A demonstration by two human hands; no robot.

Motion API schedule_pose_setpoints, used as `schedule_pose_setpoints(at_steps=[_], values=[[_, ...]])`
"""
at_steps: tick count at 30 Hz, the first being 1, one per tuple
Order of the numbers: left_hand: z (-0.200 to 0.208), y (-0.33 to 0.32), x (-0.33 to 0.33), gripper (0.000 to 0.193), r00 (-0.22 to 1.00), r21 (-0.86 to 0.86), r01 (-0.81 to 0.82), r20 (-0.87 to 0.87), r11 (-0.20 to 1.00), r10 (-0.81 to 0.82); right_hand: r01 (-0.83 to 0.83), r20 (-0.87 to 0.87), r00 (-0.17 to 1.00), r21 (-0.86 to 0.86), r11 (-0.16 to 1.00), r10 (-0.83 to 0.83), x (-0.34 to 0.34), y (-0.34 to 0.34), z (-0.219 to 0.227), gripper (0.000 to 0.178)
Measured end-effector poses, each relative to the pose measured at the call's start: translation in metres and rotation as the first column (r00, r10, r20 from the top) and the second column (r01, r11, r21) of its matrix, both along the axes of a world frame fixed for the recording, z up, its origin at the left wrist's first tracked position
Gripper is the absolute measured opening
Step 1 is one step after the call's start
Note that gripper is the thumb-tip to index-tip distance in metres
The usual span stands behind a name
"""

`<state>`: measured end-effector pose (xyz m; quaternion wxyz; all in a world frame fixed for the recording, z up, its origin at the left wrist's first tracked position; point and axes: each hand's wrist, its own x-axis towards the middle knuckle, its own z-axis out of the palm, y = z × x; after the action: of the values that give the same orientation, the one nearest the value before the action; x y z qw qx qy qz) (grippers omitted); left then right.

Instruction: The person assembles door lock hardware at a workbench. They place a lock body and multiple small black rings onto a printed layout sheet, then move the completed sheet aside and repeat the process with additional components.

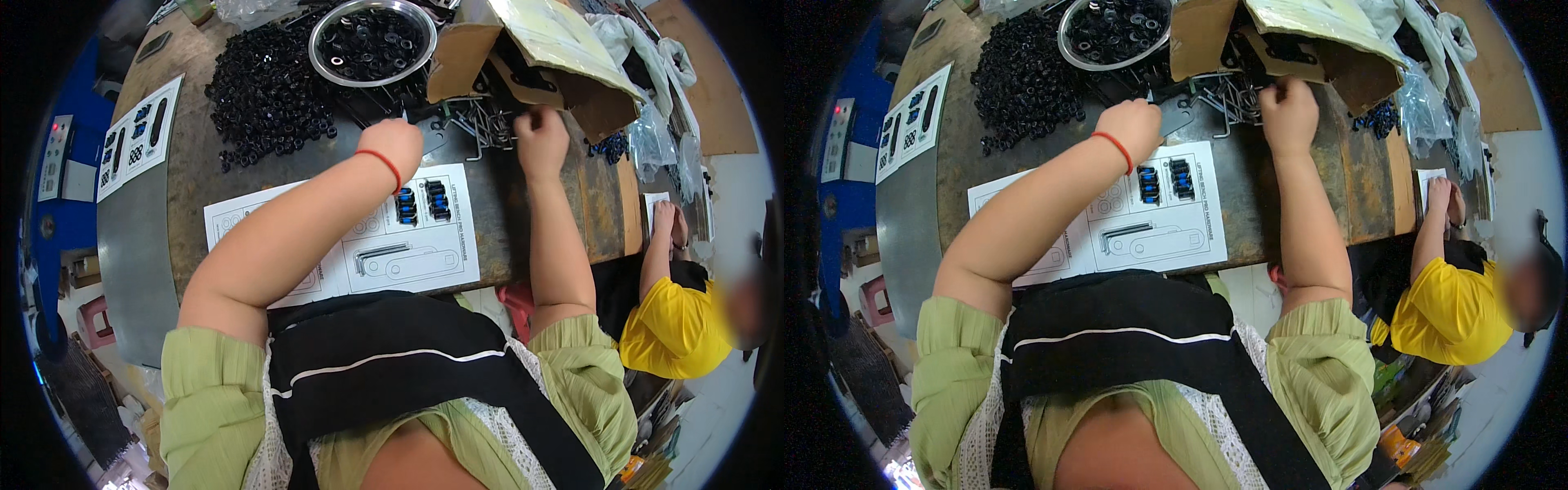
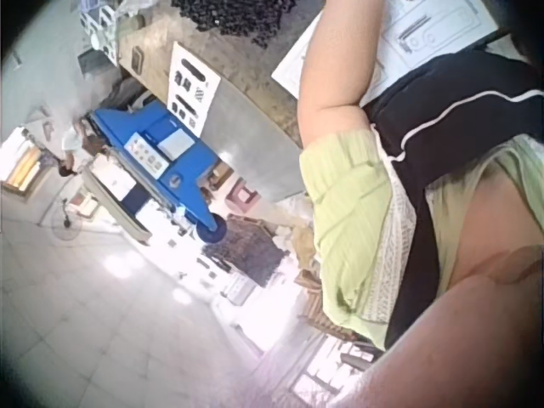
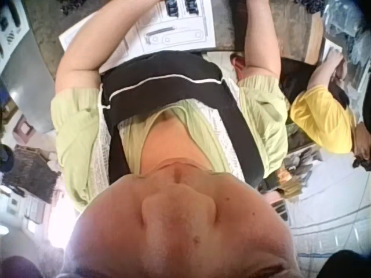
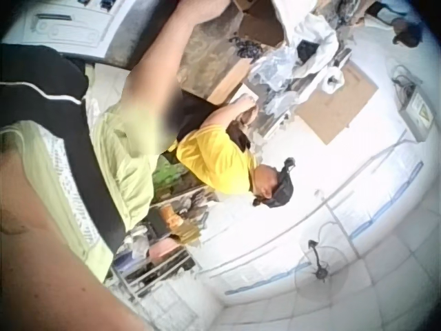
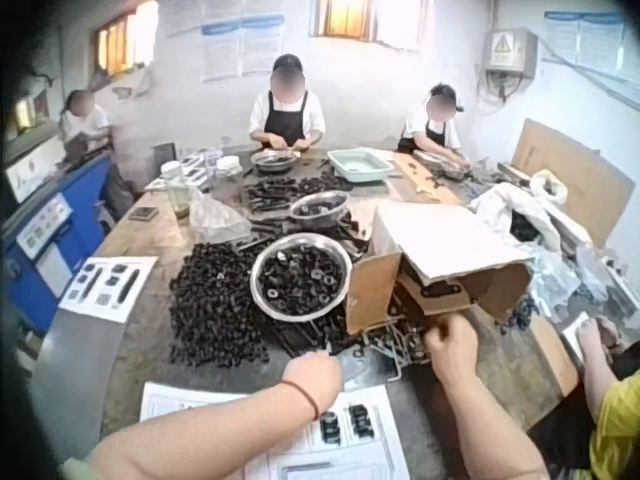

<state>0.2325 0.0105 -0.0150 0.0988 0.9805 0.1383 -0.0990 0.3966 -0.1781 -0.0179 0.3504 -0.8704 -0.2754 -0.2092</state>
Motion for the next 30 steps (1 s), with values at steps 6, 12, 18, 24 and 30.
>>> schedule_pose_setpoints(at_steps=[6,12,18,24,30], values=[[0.01,-0.002,0.02,0.023,0.984,0.05,0.14,-0.117,0.989,-0.134,0.218,-0.535,0.764,0.739,0.637,0.359,-0.038,-0.031,0.007,0.012],[0.022,0.013,-0.037,0.027,0.937,-0.692,-0.05,0.217,0.72,0.274,0.297,-0.565,0.543,0.821,0.487,0.621,-0.104,-0.027,0.022,0.007],[0.051,-0.002,-0.13,0.024,0.817,-0.992,-0.084,-0.121,-0.092,0.564,-0.065,-0.419,0.543,0.843,0.534,0.728,-0.171,0.016,0.047,0.009],[0.051,0.007,-0.186,0.028,0.631,-0.973,0.106,-0.096,-0.207,0.77,-0.788,0.111,0.615,0.107,0.606,0.781,-0.225,0.053,0.054,0.02],[0.048,0.017,-0.235,0.028,0.53,-0.959,0.181,-0.093,-0.22,0.843,-0.857,0.046,0.515,0.05,0.513,0.856,-0.257,0.082,0.05,0.021]])
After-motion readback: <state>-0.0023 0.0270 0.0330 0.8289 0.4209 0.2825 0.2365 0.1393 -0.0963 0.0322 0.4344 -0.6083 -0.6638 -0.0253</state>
